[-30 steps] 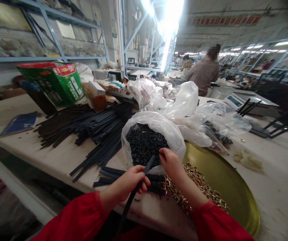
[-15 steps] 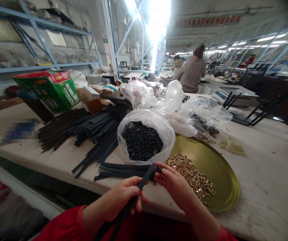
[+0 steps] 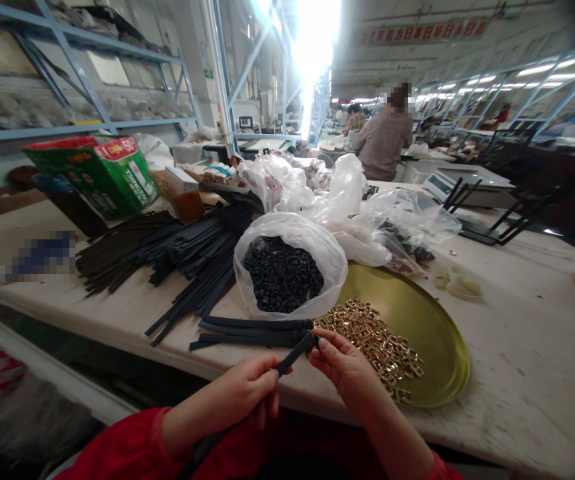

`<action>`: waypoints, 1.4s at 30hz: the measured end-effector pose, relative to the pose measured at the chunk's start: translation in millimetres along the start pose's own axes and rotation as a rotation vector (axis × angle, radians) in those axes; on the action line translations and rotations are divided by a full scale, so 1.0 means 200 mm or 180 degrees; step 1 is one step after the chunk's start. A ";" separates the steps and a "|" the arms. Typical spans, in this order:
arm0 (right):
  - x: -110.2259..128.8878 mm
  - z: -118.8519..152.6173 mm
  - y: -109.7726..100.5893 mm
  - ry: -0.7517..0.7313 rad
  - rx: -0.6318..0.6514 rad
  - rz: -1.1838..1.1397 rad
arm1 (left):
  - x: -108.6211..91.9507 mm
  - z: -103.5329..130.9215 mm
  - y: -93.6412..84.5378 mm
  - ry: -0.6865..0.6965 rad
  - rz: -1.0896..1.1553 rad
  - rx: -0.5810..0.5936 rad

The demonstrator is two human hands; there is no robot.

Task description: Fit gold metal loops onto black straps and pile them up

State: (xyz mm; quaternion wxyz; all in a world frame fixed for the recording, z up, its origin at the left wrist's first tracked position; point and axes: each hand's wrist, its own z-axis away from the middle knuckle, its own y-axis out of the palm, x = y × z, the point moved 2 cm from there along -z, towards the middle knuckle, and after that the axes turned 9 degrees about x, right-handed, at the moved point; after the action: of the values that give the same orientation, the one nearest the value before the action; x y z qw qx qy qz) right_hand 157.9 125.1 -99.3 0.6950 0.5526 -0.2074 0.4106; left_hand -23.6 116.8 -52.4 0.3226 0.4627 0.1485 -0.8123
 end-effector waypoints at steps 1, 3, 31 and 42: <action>-0.01 0.00 0.00 0.0011 0.0011 0.0021 | 0.00 0.00 0.00 -0.0045 -0.0178 -0.0019; -0.03 0.02 0.01 0.0045 0.0051 0.0058 | -0.02 -0.01 0.00 -0.0033 -0.0511 -0.0103; -0.11 0.22 0.09 -0.0995 0.1249 0.3482 | -0.15 0.07 0.15 0.1419 -0.4282 -0.0632; -0.06 0.19 0.12 -0.0346 0.0127 0.0790 | -0.06 -0.03 0.16 0.0621 -0.2054 -0.0837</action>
State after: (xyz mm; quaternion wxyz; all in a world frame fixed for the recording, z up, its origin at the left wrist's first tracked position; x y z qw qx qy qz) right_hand 137.7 86.7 -82.9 0.6155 0.5579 -0.3032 0.4669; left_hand 5.7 99.6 -43.9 0.0906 0.4218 0.4203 -0.7983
